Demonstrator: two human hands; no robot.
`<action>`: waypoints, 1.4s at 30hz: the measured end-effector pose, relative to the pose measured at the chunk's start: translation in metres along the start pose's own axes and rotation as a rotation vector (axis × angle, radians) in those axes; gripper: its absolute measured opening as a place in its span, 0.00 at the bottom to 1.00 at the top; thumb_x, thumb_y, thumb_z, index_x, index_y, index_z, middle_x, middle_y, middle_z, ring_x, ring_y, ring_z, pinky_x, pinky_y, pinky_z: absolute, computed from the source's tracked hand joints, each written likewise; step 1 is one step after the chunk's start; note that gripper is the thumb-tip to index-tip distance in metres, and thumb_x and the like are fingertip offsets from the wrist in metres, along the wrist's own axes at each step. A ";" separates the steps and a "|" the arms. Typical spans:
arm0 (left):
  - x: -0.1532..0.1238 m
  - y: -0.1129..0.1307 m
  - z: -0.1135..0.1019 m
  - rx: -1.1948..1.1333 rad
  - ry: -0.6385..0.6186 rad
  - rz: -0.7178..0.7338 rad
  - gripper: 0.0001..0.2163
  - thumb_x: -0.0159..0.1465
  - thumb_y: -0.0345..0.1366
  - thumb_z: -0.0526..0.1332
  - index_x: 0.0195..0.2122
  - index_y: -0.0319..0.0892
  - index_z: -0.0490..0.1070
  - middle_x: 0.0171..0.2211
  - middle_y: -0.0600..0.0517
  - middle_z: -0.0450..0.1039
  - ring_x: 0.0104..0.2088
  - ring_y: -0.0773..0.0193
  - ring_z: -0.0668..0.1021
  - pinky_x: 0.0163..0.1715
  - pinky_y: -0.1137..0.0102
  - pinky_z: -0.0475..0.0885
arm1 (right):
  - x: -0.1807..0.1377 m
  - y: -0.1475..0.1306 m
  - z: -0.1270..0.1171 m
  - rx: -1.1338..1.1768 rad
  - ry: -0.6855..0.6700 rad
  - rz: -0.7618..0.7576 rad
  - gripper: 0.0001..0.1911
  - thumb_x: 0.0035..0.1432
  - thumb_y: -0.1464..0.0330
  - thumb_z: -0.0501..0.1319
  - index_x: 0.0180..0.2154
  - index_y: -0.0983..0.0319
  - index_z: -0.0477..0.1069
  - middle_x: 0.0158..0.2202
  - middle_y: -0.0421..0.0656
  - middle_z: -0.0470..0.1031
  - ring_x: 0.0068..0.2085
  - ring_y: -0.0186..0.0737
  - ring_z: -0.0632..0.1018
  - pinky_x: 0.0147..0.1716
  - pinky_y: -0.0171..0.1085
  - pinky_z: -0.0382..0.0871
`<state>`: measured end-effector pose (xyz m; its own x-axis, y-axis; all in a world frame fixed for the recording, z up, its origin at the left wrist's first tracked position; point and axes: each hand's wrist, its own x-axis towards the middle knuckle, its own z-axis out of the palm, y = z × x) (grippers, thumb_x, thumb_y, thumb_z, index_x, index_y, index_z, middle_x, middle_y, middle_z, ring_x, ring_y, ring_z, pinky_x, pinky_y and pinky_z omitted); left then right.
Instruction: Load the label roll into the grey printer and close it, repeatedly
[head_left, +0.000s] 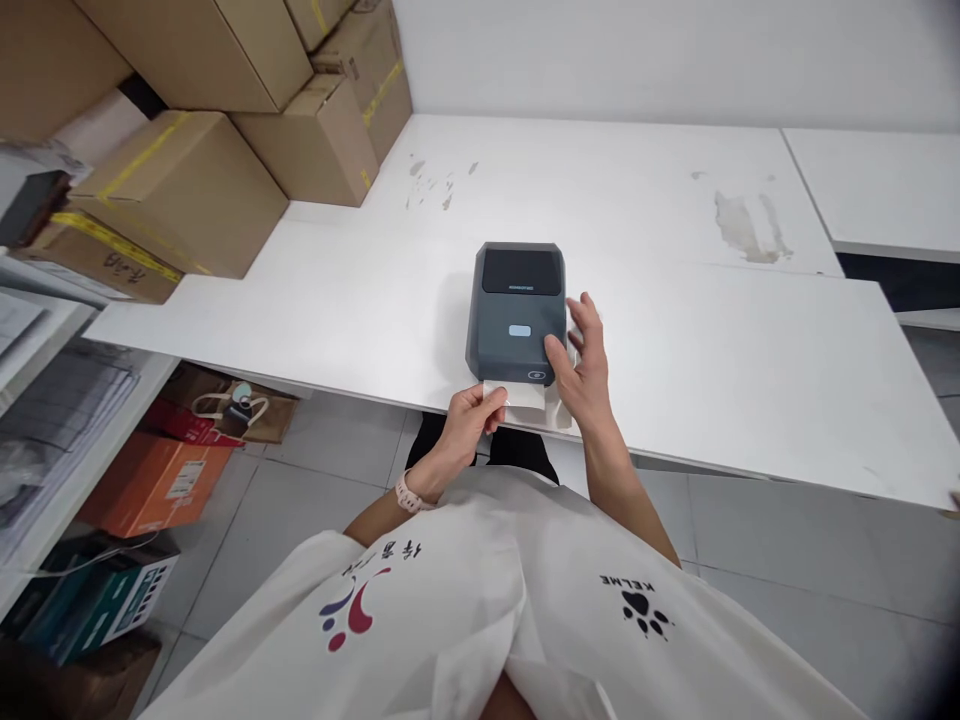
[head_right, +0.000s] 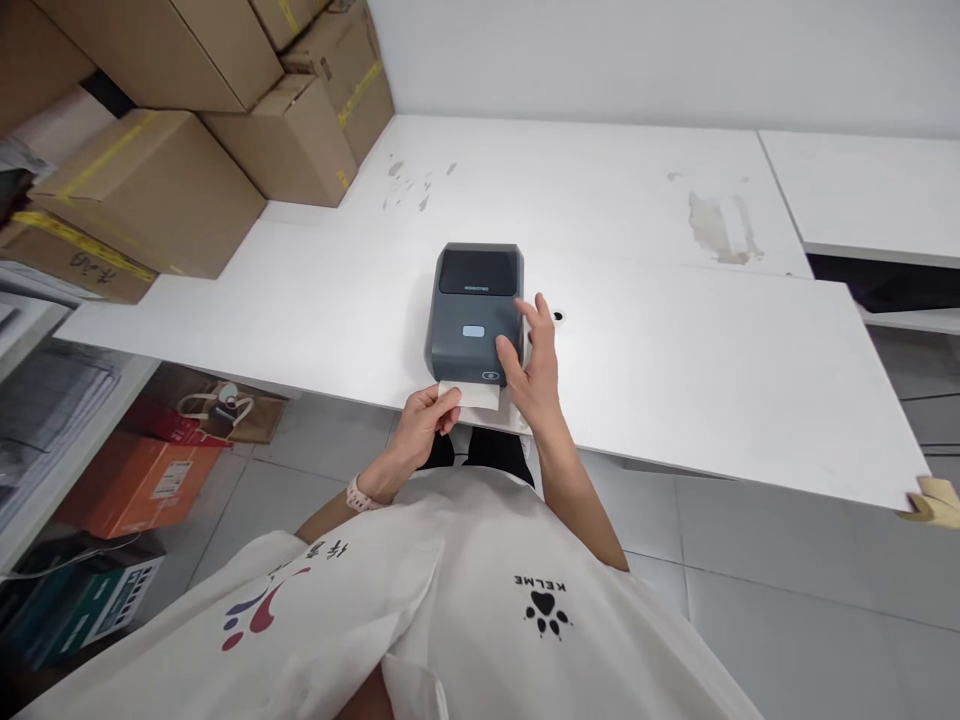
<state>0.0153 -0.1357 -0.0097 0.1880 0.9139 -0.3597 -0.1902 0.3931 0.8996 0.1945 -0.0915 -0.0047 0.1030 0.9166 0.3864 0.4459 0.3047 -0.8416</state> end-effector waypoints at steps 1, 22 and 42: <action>0.000 0.003 0.000 0.006 -0.001 0.002 0.20 0.58 0.50 0.67 0.21 0.41 0.66 0.19 0.57 0.67 0.18 0.75 0.64 0.22 0.73 0.58 | 0.002 -0.002 -0.002 -0.092 0.002 -0.072 0.23 0.70 0.53 0.54 0.63 0.49 0.63 0.75 0.44 0.50 0.74 0.53 0.55 0.68 0.60 0.58; 0.028 0.007 -0.011 0.197 0.295 0.363 0.26 0.70 0.51 0.54 0.67 0.48 0.63 0.71 0.48 0.59 0.70 0.55 0.63 0.69 0.61 0.60 | -0.003 -0.015 0.004 -0.730 -0.017 -0.434 0.24 0.68 0.48 0.53 0.56 0.54 0.71 0.69 0.43 0.66 0.73 0.57 0.56 0.69 0.62 0.47; 0.028 0.002 -0.015 0.210 0.312 0.396 0.26 0.71 0.53 0.51 0.68 0.51 0.63 0.72 0.51 0.57 0.73 0.56 0.58 0.72 0.58 0.54 | -0.014 -0.006 0.008 -0.180 0.021 0.030 0.26 0.69 0.50 0.52 0.60 0.55 0.64 0.73 0.54 0.55 0.75 0.57 0.52 0.66 0.67 0.53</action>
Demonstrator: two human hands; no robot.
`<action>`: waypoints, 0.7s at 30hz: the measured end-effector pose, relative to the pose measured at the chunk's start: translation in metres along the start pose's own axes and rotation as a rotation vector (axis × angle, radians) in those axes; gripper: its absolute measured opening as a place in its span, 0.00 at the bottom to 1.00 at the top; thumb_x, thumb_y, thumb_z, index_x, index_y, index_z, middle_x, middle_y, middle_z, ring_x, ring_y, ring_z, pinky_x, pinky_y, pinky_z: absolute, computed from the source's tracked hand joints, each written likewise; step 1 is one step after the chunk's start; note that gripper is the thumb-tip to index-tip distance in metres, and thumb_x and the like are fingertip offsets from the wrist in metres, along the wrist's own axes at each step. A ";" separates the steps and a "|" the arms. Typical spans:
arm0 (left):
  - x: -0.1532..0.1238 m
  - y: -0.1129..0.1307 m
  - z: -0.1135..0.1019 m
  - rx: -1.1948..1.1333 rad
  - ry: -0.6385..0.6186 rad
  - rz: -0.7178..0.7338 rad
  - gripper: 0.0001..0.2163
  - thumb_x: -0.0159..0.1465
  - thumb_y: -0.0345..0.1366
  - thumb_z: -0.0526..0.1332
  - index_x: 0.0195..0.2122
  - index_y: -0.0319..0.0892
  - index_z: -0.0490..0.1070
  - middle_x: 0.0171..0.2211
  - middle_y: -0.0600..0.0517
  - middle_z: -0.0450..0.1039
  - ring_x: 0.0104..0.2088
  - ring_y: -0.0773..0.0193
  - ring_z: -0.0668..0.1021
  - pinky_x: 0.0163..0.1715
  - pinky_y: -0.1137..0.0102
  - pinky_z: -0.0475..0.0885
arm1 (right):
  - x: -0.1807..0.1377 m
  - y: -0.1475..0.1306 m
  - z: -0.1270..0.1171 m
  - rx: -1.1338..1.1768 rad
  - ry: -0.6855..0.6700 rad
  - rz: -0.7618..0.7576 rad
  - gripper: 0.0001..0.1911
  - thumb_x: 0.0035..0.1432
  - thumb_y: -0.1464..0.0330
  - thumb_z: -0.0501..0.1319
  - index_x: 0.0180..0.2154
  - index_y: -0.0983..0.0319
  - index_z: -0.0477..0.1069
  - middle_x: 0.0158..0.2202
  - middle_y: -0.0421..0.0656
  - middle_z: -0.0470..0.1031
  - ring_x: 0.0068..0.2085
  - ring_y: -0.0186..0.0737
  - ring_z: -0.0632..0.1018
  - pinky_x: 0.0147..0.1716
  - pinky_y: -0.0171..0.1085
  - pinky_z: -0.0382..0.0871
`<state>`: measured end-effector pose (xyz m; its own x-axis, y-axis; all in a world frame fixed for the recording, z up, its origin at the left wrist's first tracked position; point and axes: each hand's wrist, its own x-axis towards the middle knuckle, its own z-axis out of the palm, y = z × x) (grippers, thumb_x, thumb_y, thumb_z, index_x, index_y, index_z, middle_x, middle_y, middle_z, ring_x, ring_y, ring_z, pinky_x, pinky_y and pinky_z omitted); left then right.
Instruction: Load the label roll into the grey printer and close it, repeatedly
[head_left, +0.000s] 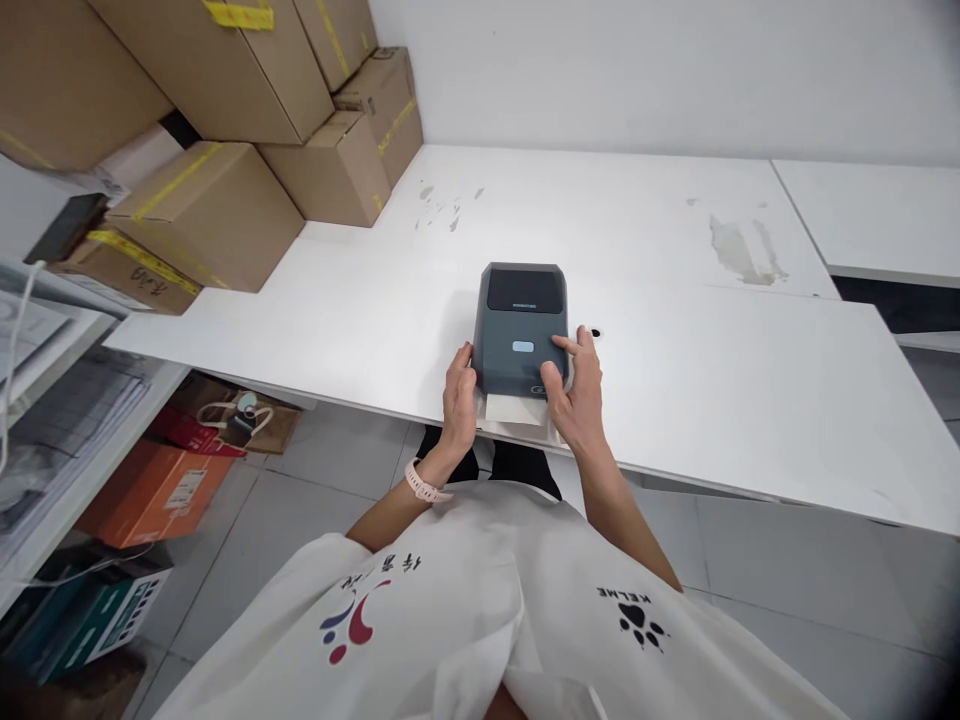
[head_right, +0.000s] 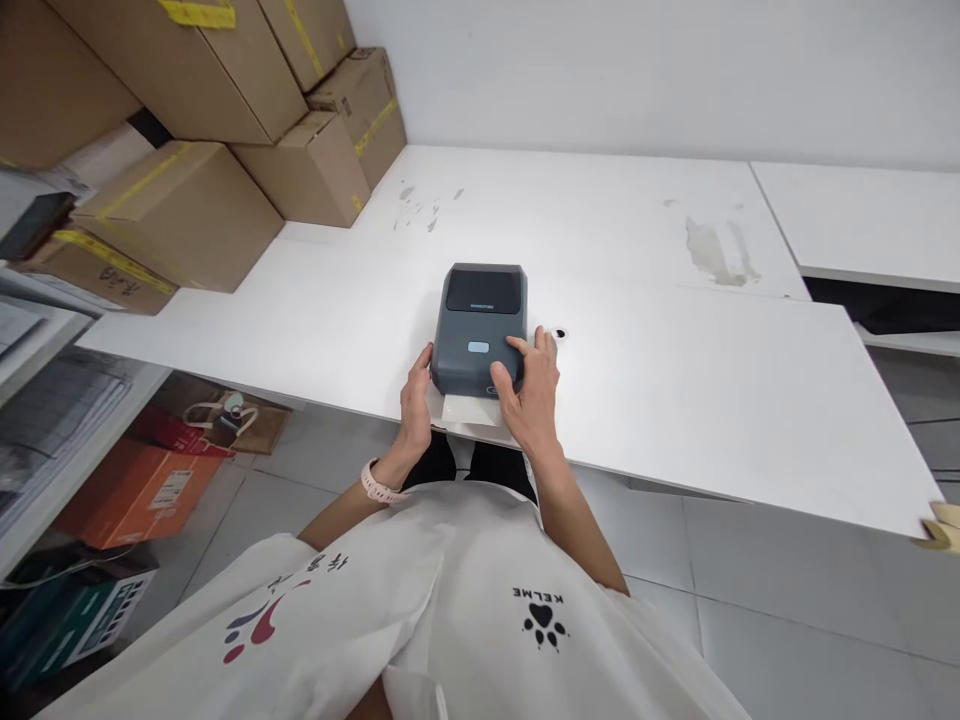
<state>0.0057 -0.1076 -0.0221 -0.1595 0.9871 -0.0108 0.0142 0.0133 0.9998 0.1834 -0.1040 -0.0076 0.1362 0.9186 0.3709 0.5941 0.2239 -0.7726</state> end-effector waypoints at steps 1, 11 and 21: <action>0.000 -0.002 0.001 -0.005 0.000 0.011 0.27 0.71 0.53 0.51 0.68 0.51 0.62 0.73 0.52 0.56 0.73 0.57 0.58 0.73 0.59 0.54 | -0.003 0.000 0.000 0.034 0.000 0.028 0.26 0.69 0.50 0.51 0.62 0.54 0.64 0.72 0.53 0.57 0.74 0.56 0.53 0.67 0.67 0.53; 0.000 0.003 0.005 0.015 -0.020 0.087 0.26 0.72 0.52 0.46 0.67 0.51 0.64 0.72 0.54 0.57 0.75 0.60 0.52 0.74 0.60 0.49 | -0.015 -0.041 0.006 0.079 -0.113 -0.210 0.31 0.69 0.52 0.53 0.69 0.49 0.52 0.71 0.49 0.61 0.72 0.53 0.61 0.71 0.66 0.45; -0.001 0.000 -0.001 -0.006 -0.025 0.020 0.26 0.71 0.52 0.51 0.67 0.53 0.63 0.73 0.54 0.56 0.74 0.57 0.55 0.73 0.59 0.53 | -0.014 -0.001 -0.006 0.305 0.093 0.181 0.28 0.70 0.52 0.52 0.68 0.50 0.58 0.71 0.48 0.60 0.71 0.52 0.63 0.68 0.62 0.60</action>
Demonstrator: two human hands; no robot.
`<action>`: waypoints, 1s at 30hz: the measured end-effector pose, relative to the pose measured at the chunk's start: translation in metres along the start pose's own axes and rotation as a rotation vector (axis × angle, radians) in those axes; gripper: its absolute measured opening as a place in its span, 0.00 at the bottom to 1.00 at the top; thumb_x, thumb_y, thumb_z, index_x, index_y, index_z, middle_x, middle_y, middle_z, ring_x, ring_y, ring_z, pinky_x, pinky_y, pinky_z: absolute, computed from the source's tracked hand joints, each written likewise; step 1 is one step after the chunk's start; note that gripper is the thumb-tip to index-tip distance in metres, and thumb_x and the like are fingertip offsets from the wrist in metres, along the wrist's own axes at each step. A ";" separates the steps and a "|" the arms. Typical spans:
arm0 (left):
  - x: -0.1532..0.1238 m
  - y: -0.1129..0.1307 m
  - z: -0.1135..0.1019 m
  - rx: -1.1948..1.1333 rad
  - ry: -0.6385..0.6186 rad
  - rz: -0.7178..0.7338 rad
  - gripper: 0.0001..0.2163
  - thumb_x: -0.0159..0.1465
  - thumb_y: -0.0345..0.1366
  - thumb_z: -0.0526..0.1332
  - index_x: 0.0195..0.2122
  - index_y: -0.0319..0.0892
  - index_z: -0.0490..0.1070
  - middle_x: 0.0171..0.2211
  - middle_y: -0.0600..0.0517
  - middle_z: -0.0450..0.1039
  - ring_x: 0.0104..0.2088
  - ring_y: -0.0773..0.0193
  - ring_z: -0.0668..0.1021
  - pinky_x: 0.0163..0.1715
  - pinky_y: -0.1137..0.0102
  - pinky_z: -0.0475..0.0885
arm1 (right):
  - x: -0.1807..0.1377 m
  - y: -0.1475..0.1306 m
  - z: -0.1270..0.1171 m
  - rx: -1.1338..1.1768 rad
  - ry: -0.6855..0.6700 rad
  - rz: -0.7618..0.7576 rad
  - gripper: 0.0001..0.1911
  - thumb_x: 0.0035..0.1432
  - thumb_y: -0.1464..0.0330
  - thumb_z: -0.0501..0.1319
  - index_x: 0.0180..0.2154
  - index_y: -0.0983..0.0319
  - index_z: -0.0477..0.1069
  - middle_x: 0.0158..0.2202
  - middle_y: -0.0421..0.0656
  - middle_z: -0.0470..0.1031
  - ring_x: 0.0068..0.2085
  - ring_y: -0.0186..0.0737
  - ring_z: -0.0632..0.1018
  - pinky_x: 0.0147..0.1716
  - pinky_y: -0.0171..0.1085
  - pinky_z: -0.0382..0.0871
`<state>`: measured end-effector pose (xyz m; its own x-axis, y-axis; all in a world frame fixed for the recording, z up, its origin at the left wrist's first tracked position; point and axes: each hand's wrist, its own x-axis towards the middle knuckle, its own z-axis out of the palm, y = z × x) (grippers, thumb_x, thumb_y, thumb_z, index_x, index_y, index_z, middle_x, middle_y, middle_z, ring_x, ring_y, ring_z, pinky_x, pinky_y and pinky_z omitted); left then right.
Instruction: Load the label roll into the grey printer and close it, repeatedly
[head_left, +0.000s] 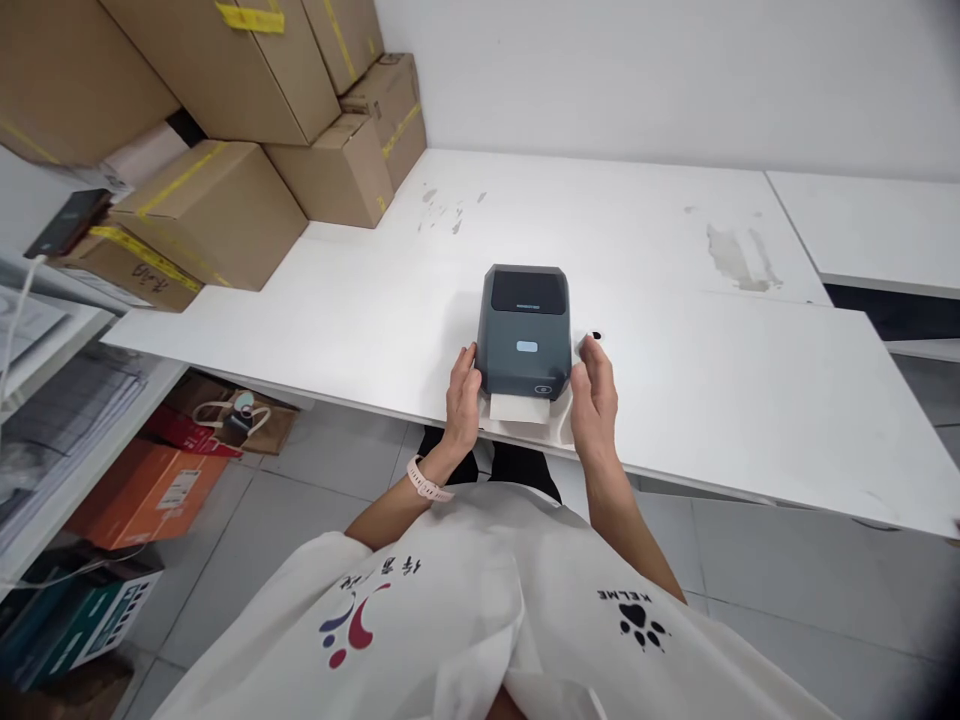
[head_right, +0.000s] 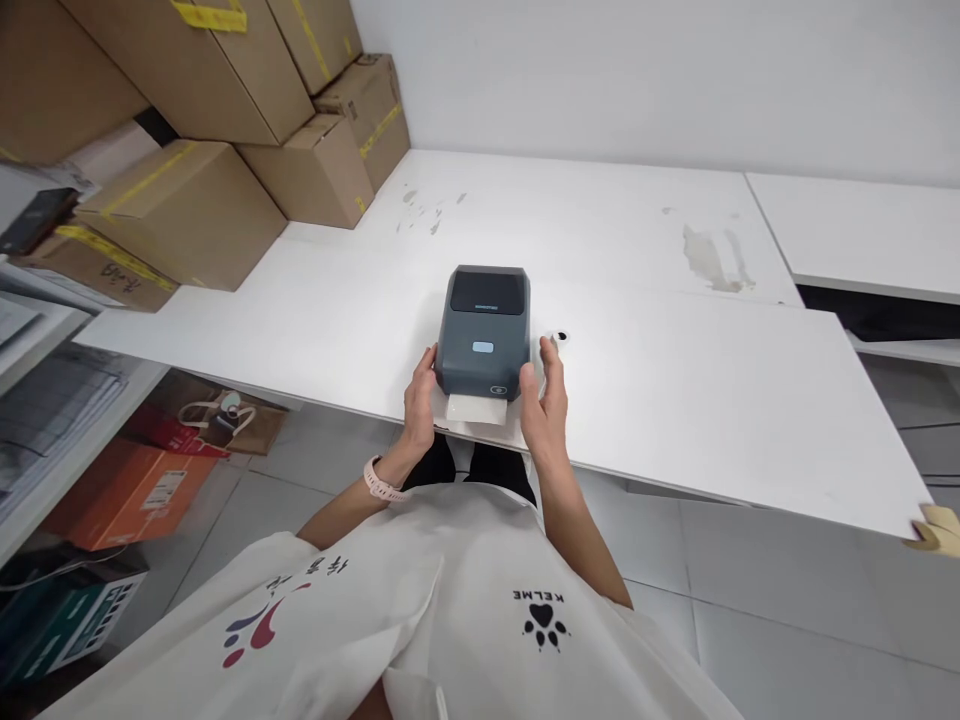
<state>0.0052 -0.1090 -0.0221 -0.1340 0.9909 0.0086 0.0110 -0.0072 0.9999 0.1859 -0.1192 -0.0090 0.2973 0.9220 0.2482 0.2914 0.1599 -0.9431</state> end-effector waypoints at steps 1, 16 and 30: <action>0.000 -0.001 0.001 -0.006 0.006 -0.004 0.25 0.71 0.53 0.52 0.67 0.53 0.63 0.73 0.55 0.56 0.74 0.57 0.55 0.73 0.59 0.53 | -0.001 0.002 0.000 0.031 -0.007 0.038 0.28 0.70 0.51 0.53 0.67 0.51 0.60 0.70 0.48 0.62 0.70 0.52 0.65 0.67 0.61 0.61; 0.045 0.037 0.006 -0.061 0.005 0.279 0.27 0.69 0.58 0.49 0.63 0.54 0.68 0.69 0.55 0.64 0.72 0.54 0.61 0.71 0.58 0.57 | 0.038 -0.012 -0.001 -0.017 -0.029 -0.223 0.30 0.72 0.49 0.44 0.70 0.48 0.52 0.72 0.45 0.58 0.72 0.48 0.61 0.69 0.56 0.60; 0.114 0.017 0.009 0.590 -0.072 -0.018 0.24 0.56 0.35 0.62 0.56 0.42 0.75 0.34 0.46 0.78 0.37 0.49 0.79 0.41 0.58 0.73 | 0.228 -0.037 0.025 -0.345 0.003 -0.578 0.40 0.68 0.42 0.44 0.73 0.50 0.41 0.75 0.43 0.47 0.76 0.58 0.45 0.72 0.62 0.45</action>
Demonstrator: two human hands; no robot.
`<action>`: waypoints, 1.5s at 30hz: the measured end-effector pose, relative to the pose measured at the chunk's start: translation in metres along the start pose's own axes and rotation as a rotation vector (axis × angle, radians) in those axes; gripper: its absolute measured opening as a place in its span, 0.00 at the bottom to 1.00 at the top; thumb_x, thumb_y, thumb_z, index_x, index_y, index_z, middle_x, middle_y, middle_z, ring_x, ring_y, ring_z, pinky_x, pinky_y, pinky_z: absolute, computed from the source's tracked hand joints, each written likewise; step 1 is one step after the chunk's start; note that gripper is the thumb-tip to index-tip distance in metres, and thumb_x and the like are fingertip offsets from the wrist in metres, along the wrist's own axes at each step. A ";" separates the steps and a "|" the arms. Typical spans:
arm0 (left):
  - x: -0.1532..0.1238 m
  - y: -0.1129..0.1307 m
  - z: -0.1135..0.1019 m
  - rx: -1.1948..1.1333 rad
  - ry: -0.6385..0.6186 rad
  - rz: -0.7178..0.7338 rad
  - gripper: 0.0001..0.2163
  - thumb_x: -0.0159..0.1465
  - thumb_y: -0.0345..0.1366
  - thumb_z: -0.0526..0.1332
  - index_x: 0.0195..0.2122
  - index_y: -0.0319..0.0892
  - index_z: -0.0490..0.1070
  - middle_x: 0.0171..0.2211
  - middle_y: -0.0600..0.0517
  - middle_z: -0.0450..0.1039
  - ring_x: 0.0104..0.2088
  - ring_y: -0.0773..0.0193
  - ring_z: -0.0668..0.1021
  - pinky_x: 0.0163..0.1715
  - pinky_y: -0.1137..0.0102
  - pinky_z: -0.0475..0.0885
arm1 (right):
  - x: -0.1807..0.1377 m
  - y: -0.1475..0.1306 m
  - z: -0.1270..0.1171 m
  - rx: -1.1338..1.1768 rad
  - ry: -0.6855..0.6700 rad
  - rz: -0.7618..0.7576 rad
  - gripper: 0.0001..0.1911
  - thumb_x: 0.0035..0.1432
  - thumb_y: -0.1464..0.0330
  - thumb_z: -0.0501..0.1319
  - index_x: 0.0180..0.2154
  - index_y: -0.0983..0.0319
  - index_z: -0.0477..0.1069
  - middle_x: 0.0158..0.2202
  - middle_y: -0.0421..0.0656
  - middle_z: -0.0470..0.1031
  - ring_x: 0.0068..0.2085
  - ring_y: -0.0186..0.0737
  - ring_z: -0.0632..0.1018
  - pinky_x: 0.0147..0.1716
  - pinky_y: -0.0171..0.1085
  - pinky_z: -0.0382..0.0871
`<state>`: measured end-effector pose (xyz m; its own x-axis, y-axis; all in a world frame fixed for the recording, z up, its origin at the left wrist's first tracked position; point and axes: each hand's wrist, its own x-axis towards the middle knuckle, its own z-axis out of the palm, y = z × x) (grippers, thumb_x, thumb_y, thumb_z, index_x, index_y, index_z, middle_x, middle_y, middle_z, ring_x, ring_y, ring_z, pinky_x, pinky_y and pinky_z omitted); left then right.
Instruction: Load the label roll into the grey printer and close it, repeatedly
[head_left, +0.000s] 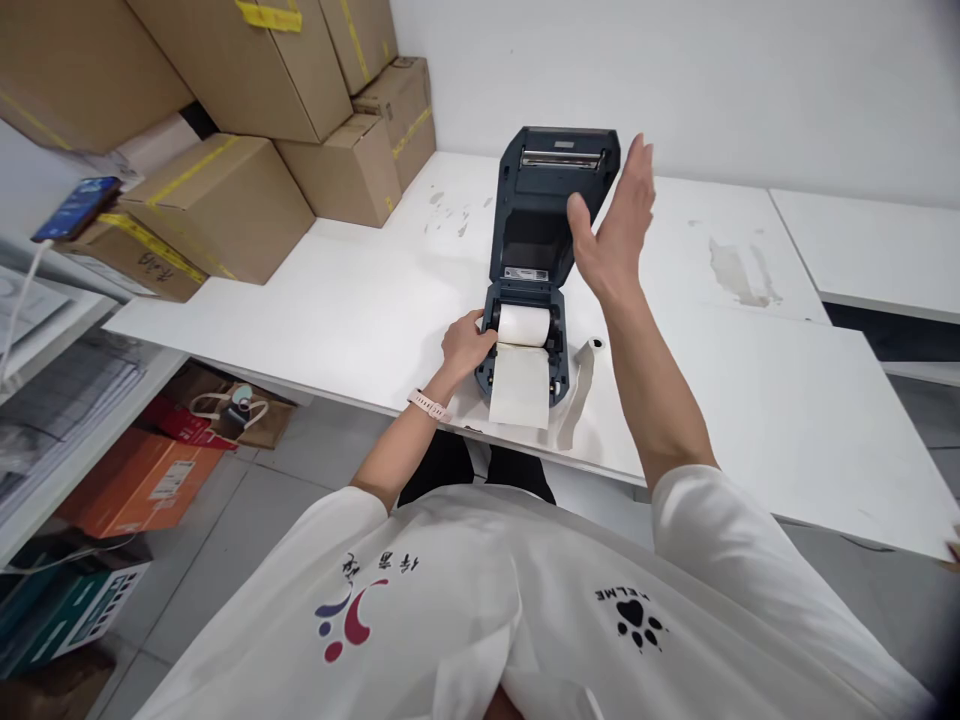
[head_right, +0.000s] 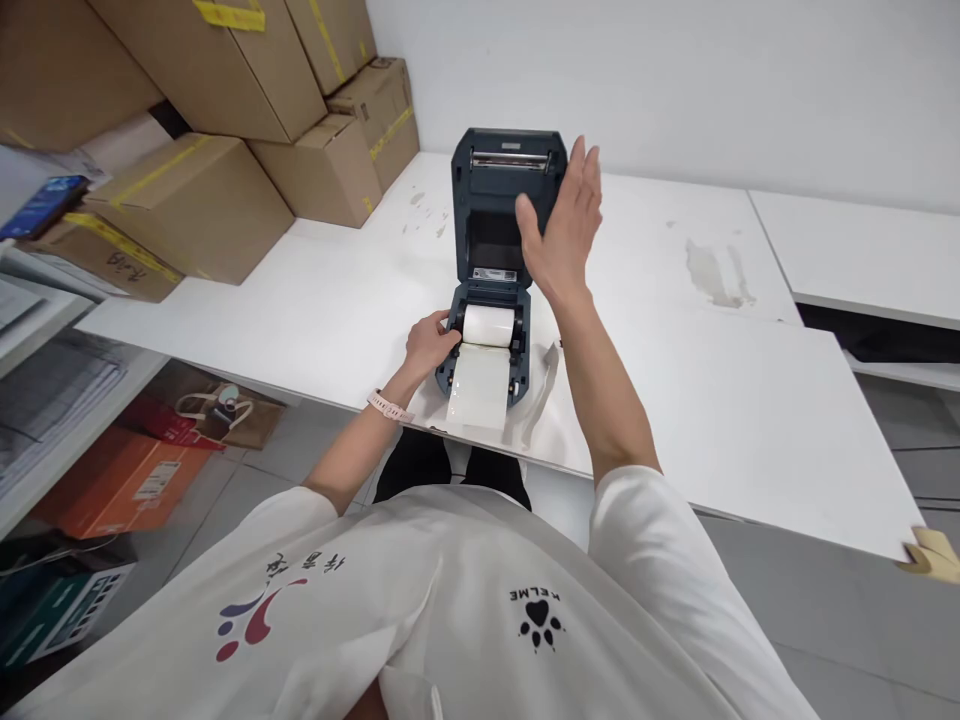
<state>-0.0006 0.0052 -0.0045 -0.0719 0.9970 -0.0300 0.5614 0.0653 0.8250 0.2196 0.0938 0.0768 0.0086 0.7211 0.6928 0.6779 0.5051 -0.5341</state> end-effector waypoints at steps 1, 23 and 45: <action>0.000 0.001 0.000 0.008 -0.004 -0.005 0.24 0.56 0.35 0.62 0.55 0.42 0.76 0.32 0.46 0.78 0.36 0.50 0.78 0.40 0.59 0.72 | -0.006 -0.007 -0.003 -0.024 -0.012 -0.029 0.39 0.68 0.43 0.45 0.72 0.53 0.46 0.74 0.45 0.50 0.75 0.59 0.48 0.72 0.60 0.46; 0.000 0.005 0.003 0.086 -0.018 -0.044 0.24 0.58 0.33 0.58 0.57 0.42 0.74 0.39 0.47 0.79 0.40 0.54 0.78 0.38 0.64 0.69 | -0.030 -0.017 -0.086 0.381 -0.774 0.163 0.44 0.36 0.60 0.78 0.57 0.56 0.69 0.56 0.45 0.75 0.54 0.52 0.77 0.50 0.44 0.74; 0.001 0.003 0.003 0.007 -0.006 -0.041 0.23 0.56 0.32 0.58 0.54 0.41 0.76 0.30 0.51 0.72 0.32 0.59 0.73 0.32 0.66 0.64 | -0.096 0.109 -0.026 0.569 -0.446 0.655 0.47 0.32 0.61 0.79 0.55 0.55 0.65 0.58 0.45 0.74 0.60 0.52 0.74 0.62 0.52 0.69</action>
<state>0.0032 0.0067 -0.0040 -0.0897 0.9937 -0.0671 0.5638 0.1062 0.8190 0.3116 0.0672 -0.0347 -0.1009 0.9949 -0.0087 0.1808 0.0097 -0.9835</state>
